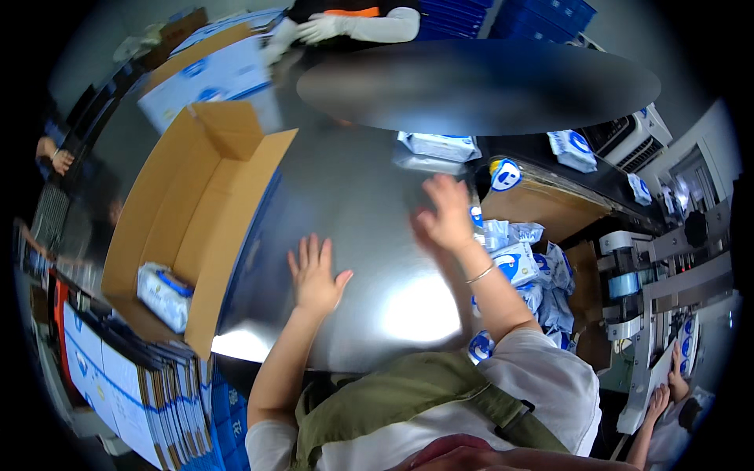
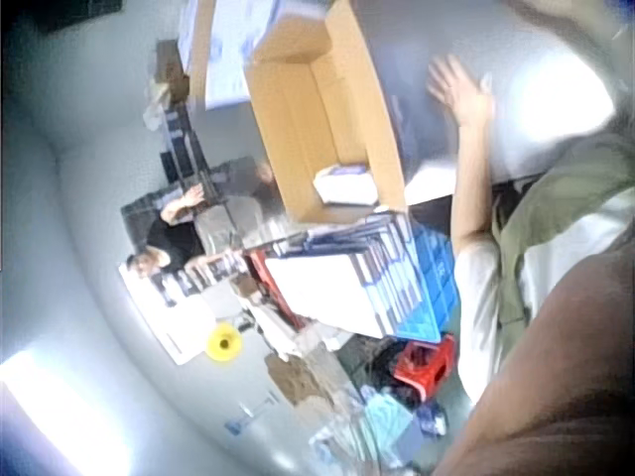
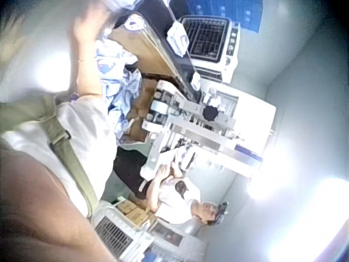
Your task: The person packs multiple small soft packets into cardboard boxes at a large metal table, frequently taking boxes from a stack, opening them, and placing the packets inside.
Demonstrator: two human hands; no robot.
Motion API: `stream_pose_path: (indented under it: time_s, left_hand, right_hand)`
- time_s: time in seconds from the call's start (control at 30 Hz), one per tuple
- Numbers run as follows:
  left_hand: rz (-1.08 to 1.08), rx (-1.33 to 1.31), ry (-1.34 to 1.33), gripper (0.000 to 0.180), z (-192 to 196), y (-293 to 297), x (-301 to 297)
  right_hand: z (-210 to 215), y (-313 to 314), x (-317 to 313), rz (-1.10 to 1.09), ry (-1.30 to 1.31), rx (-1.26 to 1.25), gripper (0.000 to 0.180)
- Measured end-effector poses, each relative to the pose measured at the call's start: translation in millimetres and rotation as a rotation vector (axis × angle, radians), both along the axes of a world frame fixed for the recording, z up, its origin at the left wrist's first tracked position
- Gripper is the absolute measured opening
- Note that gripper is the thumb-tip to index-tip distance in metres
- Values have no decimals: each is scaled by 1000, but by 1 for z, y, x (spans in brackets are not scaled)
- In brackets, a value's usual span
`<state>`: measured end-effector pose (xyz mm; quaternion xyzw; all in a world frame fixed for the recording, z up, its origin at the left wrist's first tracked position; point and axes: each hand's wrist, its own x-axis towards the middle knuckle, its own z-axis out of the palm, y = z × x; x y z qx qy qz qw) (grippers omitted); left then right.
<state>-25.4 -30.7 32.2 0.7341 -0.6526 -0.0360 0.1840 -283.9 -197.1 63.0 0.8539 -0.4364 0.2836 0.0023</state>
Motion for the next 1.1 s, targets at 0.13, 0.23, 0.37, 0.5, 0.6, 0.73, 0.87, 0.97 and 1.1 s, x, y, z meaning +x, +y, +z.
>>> stream_pose_path:
  time_s: [0.13, 0.23, 0.37, 0.5, 0.6, 0.73, 0.87, 0.97, 1.1]
  left_hand:
    - [-52, 91, 98, 66, 2, 6, 7]
    - [-44, 92, 86, 63, 4, 0, 3]
    - [0, 90, 78, 59, 6, -4, -1]
    - [13, 88, 95, 58, 5, -1, 2]
    - [18, 66, 80, 58, 5, -2, 2]
    - [-2, 39, 122, 56, 5, -5, 1]
    - [-1, -66, 161, 50, 2, -5, 8]
    - [17, -174, 321, 45, -12, 1, 16]
    - [153, -190, 1011, 42, -13, 62, 15]
  right_hand:
    - [67, -102, -116, -340, -5, -260, 78]
    - [97, -167, -201, -640, 276, -230, 94]
    - [101, -216, -215, -639, 461, -34, 97]
    - [117, -229, -141, -469, 386, -18, 94]
    - [114, -241, -79, -193, 275, -52, 86]
    - [92, -248, -25, -114, 60, 258, 84]
    - [120, -201, 12, 49, 142, 460, 80]
    - [107, -125, 20, 313, 208, 317, 75]
    - [114, 70, 25, 372, 325, 50, 84]
